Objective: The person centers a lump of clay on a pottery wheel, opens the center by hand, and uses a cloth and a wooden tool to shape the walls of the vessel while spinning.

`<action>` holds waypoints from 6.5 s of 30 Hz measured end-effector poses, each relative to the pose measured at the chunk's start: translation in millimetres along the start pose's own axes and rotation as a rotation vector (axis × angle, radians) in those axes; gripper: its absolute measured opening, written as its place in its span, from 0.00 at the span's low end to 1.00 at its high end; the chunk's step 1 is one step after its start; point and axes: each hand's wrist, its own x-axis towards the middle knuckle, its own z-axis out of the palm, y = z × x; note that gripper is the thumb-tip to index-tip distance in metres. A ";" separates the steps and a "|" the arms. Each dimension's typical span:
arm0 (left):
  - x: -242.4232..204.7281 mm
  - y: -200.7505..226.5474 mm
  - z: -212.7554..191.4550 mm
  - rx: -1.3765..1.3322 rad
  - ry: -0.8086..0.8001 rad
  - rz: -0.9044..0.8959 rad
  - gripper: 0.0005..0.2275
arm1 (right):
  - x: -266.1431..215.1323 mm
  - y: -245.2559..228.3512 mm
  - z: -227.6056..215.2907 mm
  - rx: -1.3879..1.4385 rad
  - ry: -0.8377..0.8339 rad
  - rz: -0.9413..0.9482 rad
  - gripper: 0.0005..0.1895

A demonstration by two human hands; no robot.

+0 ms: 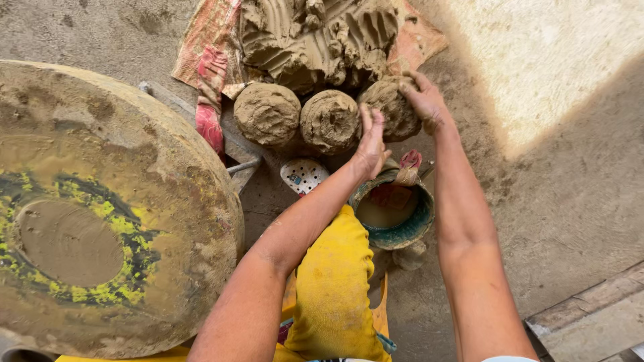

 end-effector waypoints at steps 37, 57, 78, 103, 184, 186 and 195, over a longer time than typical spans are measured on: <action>-488.8 50.7 -187.1 -0.097 0.281 1.103 0.22 | -490.6 -74.4 313.4 0.562 -0.386 -0.508 0.40; -453.9 104.9 -425.9 0.924 1.423 0.950 0.28 | -320.3 -160.4 516.9 -0.555 -0.216 -1.024 0.27; -447.4 134.2 -372.8 0.213 1.153 1.043 0.18 | -379.2 -173.5 524.1 -0.534 -0.349 -0.978 0.23; -462.0 129.0 -353.0 1.117 1.321 1.171 0.26 | -383.0 -167.9 517.7 -0.779 -0.292 -1.406 0.25; -433.2 -162.4 -248.6 -0.956 0.312 0.268 0.23 | -377.3 -209.5 580.5 -1.302 0.343 -1.918 0.19; -425.6 -148.1 -251.6 -0.928 0.307 0.280 0.22 | -380.7 -249.5 582.4 -1.177 0.314 -2.009 0.23; -442.3 -159.8 -241.6 -0.905 0.254 0.236 0.18 | -376.6 -221.0 588.6 -1.500 0.522 -1.992 0.16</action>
